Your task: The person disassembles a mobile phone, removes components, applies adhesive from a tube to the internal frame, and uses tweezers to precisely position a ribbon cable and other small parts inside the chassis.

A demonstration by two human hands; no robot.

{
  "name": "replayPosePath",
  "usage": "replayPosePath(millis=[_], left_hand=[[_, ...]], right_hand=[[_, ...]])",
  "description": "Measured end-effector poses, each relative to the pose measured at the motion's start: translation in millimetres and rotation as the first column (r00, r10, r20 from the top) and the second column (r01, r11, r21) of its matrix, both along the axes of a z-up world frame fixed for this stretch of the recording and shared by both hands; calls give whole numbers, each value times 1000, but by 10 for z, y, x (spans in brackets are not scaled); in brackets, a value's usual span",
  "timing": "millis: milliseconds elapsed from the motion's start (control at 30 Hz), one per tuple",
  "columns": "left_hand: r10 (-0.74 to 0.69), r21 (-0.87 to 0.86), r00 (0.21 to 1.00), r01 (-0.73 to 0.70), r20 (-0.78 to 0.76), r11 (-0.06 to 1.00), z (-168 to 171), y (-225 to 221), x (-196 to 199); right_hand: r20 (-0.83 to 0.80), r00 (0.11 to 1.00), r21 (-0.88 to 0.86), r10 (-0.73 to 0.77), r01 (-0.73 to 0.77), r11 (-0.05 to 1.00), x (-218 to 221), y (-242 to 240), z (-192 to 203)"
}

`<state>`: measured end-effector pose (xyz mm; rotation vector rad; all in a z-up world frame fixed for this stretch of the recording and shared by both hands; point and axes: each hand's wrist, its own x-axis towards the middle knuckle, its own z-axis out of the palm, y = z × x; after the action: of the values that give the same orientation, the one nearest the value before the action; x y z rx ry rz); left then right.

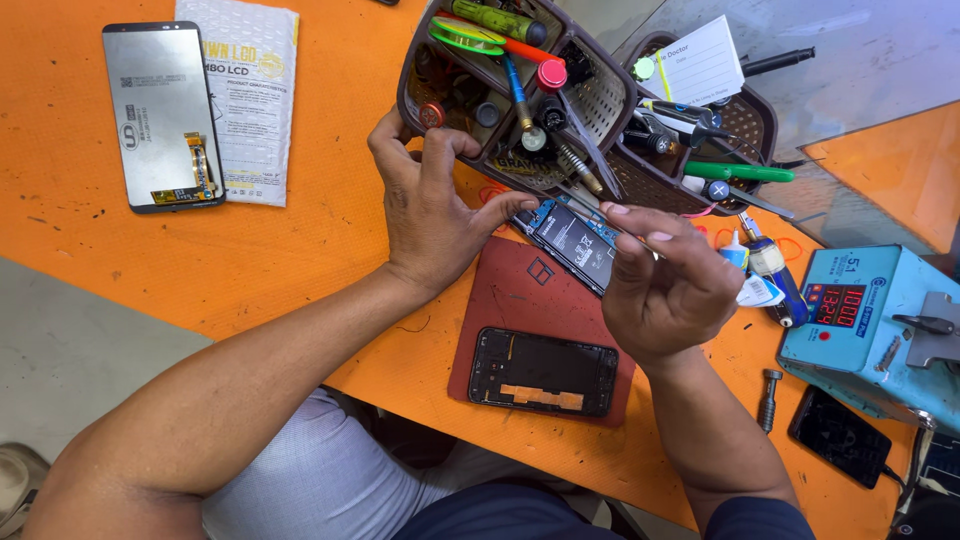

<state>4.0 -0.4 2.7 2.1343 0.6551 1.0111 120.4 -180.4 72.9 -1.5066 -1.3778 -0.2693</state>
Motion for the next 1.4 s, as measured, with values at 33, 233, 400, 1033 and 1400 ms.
replayPosePath(millis=[33, 233, 400, 1033, 1400], left_hand=[[2, 0, 1000, -2, -1, 1000, 1, 2, -3], [3, -3, 1000, -3, 2, 1000, 10, 4, 25], [1, 16, 1000, -1, -16, 1000, 0, 14, 29], [19, 49, 999, -21, 46, 999, -49, -104, 3], [-28, 37, 998, 26, 62, 999, -129, -148, -9]], right_hand=[[-9, 1000, 14, 13, -13, 1000, -15, 32, 28], [163, 979, -90, -119, 135, 987, -11, 91, 204], [155, 988, -197, -20, 51, 979, -16, 179, 179], [296, 954, -45, -35, 51, 998, -182, 220, 409], [570, 797, -372, 199, 34, 928, 127, 913, 628]])
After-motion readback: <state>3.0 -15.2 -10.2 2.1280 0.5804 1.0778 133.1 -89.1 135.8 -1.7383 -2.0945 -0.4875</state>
